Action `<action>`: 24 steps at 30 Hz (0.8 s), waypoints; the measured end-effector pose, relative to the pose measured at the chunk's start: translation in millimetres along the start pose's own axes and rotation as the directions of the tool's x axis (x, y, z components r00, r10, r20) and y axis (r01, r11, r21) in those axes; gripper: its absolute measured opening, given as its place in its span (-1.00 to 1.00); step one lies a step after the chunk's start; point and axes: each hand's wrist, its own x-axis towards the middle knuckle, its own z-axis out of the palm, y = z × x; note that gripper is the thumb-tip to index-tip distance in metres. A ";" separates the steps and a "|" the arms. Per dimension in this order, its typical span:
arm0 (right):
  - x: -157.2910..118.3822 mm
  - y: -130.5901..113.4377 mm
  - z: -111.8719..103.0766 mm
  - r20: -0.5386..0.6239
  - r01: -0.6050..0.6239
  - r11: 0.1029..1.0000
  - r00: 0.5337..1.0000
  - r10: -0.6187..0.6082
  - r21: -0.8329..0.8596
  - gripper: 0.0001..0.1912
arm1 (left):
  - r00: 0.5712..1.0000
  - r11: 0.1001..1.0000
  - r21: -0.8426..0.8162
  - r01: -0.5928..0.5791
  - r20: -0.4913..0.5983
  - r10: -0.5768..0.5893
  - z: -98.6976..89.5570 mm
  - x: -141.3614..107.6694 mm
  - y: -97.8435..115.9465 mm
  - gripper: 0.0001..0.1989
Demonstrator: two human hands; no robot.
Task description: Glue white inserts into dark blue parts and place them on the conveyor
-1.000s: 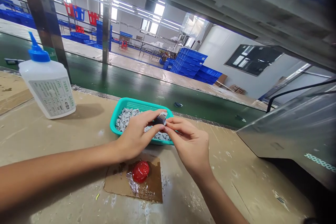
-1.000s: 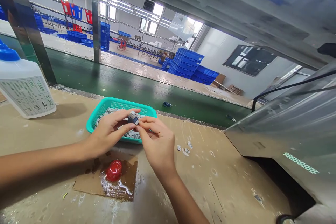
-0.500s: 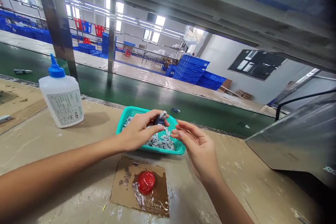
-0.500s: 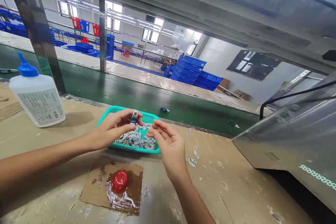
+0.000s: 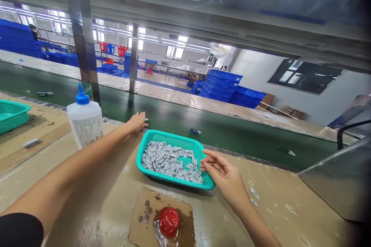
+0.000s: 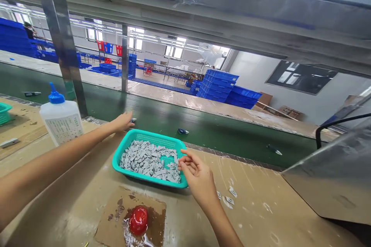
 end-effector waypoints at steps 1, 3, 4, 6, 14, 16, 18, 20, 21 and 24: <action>0.1 0.6 0.2 0.009 0.006 1.000 1.000 -0.006 -0.011 -0.57 | 0.999 0.999 0.035 -0.036 -0.025 0.037 -8.9 -15.3 3.4 -0.53; 1.0 1.5 0.3 0.014 0.012 0.999 1.000 -0.012 -0.034 -0.54 | 0.977 0.979 0.141 -0.150 -0.129 0.168 -34.0 -53.4 6.9 -0.50; 2.0 1.8 0.3 0.013 0.008 0.999 1.000 -0.008 -0.042 -0.53 | 0.932 0.944 0.240 -0.226 -0.228 0.281 -47.9 -74.4 5.6 -0.51; 4.5 2.1 0.5 0.002 -0.006 0.999 1.000 0.007 -0.039 -0.51 | 0.792 0.895 0.388 -0.222 -0.463 0.397 -72.0 -114.1 -4.8 -0.46; 2.0 1.8 2.7 -0.021 -0.024 0.992 0.999 0.027 0.125 -0.57 | 0.820 0.925 -0.290 0.245 -0.447 -0.357 -68.6 -158.6 -64.3 -0.25; -0.8 3.2 2.9 -0.031 -0.035 0.989 0.999 0.040 0.145 -0.60 | 0.836 0.957 -0.189 0.220 -0.469 -0.285 -64.0 -159.7 -57.1 -0.31; -2.2 4.9 2.5 -0.032 -0.045 0.984 0.998 0.051 0.172 -0.61 | 0.857 0.993 0.015 0.119 -0.507 -0.095 -64.8 -166.9 -44.3 -0.31; -2.2 6.1 1.5 -0.026 -0.052 0.978 0.998 0.059 0.204 -0.61 | 0.877 0.980 0.198 -0.026 -0.466 0.118 -67.7 -178.6 -31.2 -0.34; -1.7 6.5 0.8 -0.021 -0.056 0.974 0.998 0.062 0.221 -0.61 | 0.876 0.960 0.264 -0.099 -0.433 0.210 -68.6 -185.2 -25.8 -0.35; 0.0 6.9 -1.5 -0.006 -0.068 0.960 0.997 0.072 0.273 -0.59 | 0.867 0.909 0.335 -0.248 -0.341 0.363 -66.6 -202.9 -15.2 -0.44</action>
